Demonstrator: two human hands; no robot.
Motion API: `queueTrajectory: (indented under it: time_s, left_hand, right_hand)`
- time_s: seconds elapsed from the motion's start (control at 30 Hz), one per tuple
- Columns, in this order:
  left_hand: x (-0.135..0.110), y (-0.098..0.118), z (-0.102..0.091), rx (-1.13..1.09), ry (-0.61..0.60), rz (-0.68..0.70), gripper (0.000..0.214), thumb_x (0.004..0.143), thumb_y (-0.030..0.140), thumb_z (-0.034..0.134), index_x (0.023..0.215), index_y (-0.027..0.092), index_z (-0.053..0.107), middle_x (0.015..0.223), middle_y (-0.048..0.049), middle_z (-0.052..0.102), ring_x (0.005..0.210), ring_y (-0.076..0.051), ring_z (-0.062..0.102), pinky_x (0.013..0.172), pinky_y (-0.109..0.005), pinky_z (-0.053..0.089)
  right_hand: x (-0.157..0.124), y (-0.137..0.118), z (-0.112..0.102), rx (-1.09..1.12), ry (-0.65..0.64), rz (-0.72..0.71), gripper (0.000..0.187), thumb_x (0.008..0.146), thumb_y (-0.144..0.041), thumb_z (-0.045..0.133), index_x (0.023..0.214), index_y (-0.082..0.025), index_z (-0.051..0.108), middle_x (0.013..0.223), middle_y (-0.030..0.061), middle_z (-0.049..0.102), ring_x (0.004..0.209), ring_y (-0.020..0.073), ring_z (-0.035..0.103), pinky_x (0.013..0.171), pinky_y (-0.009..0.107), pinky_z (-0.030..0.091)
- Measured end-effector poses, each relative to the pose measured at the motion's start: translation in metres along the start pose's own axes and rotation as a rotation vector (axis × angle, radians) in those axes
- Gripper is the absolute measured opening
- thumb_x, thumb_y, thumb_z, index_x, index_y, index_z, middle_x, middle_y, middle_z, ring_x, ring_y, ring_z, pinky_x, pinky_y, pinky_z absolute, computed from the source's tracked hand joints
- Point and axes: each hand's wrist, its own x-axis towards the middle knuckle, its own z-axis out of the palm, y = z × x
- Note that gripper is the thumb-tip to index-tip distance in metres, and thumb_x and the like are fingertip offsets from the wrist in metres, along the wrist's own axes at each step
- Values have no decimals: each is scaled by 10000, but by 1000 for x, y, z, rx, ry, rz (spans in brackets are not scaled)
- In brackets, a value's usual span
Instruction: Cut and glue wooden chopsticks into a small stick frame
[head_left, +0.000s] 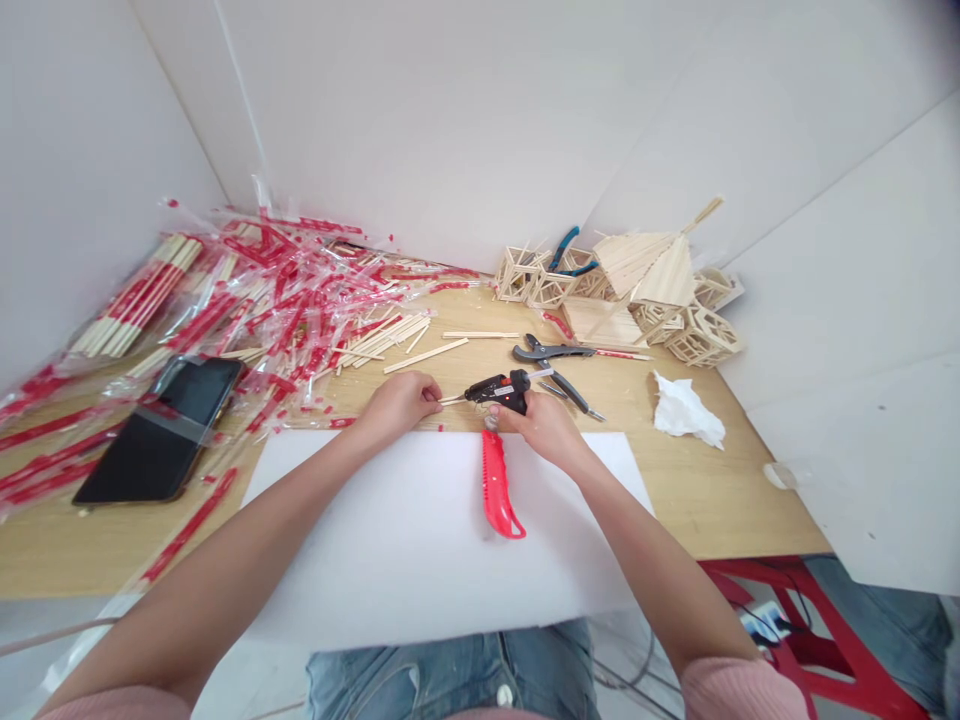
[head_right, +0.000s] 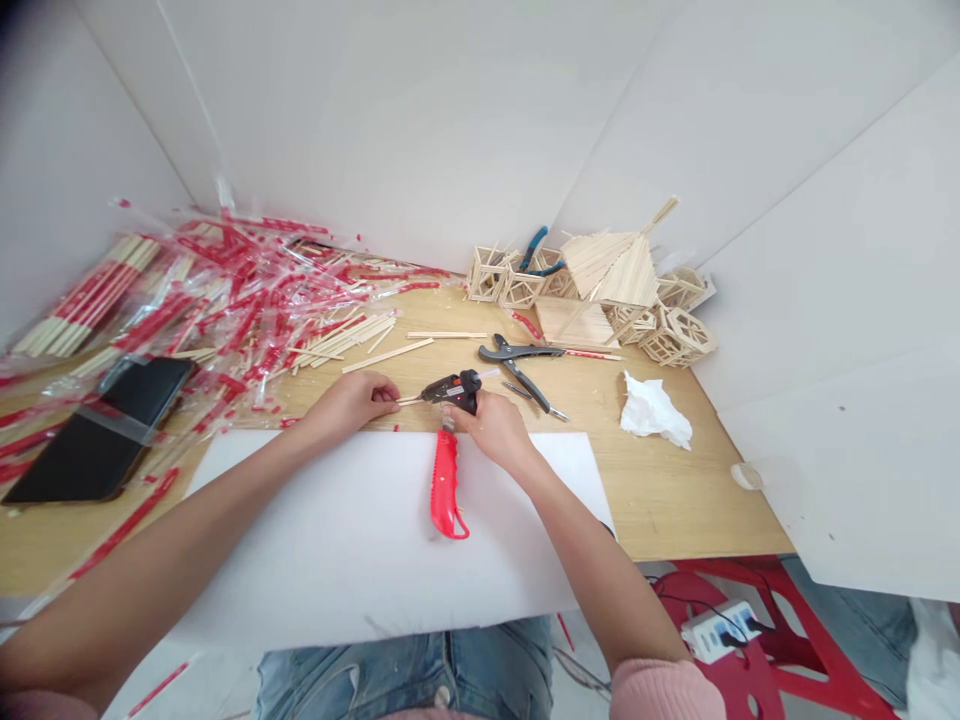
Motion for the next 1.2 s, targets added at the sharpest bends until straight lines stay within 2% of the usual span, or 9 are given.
queueTrajectory:
  time_s: [0.13,0.33,0.43,0.6,0.73,0.83,0.93,1.03,1.2]
  left_hand:
    - [-1,2,-1,1,4,-12,213,670,337,585,786,176,660,750,-38,663,699,-172,587,600,-251,425]
    - [0,1,0,20,-7,-8,200,676,343,589,775,180,649,739,-31,662,678,-164,585,591,-247,417]
    - [0,-2,1,22,-14,0,217,678,363,599,792,184,646,739,-29,655,676,-164,583,583,-244,408]
    - [0,-1,3,62,14,-6,239,684,396,607,811,196,640,774,-32,651,688,-166,577,577,-244,394]
    - [-1,3,5,126,45,-13,255,690,418,603,817,199,637,819,-38,649,716,-167,571,605,-248,386]
    - [-3,6,6,162,64,-10,256,706,427,588,823,204,631,835,-38,642,744,-170,568,616,-249,381]
    - [-4,8,8,194,83,-20,245,719,422,577,839,214,626,858,-29,635,759,-167,565,613,-248,377]
    - [-4,9,9,212,94,-25,227,722,411,578,838,221,625,865,-19,629,755,-161,564,616,-249,378]
    - [-5,10,9,224,93,-9,212,730,403,567,840,231,625,873,-9,622,756,-160,563,611,-254,376]
  right_hand:
    - [0,6,-1,31,19,27,458,773,-598,469,711,-162,594,654,49,620,591,174,558,508,234,313]
    - [-7,33,-14,337,16,58,469,744,-569,529,875,-134,646,682,41,636,597,160,556,556,245,394]
    - [-16,60,-25,437,122,158,505,689,-554,593,932,-117,660,721,44,639,611,154,544,573,253,407]
    - [-36,118,-38,479,368,388,533,626,-532,653,965,-120,668,762,54,646,614,156,536,540,260,391]
    - [-50,162,-36,462,475,452,516,648,-522,635,975,-125,668,857,88,667,723,207,583,603,296,424]
    - [-55,181,-32,428,523,441,464,649,-511,636,937,-149,675,913,113,675,827,247,599,698,327,443]
    - [-54,190,-28,400,532,402,468,640,-533,637,937,-172,652,916,103,673,850,257,598,757,354,445]
    - [-54,195,-27,320,513,391,528,630,-583,624,953,-165,613,875,88,662,804,251,591,748,376,443]
    - [-81,194,-39,81,556,507,651,610,-660,595,956,-109,564,865,147,620,762,267,576,651,375,431]
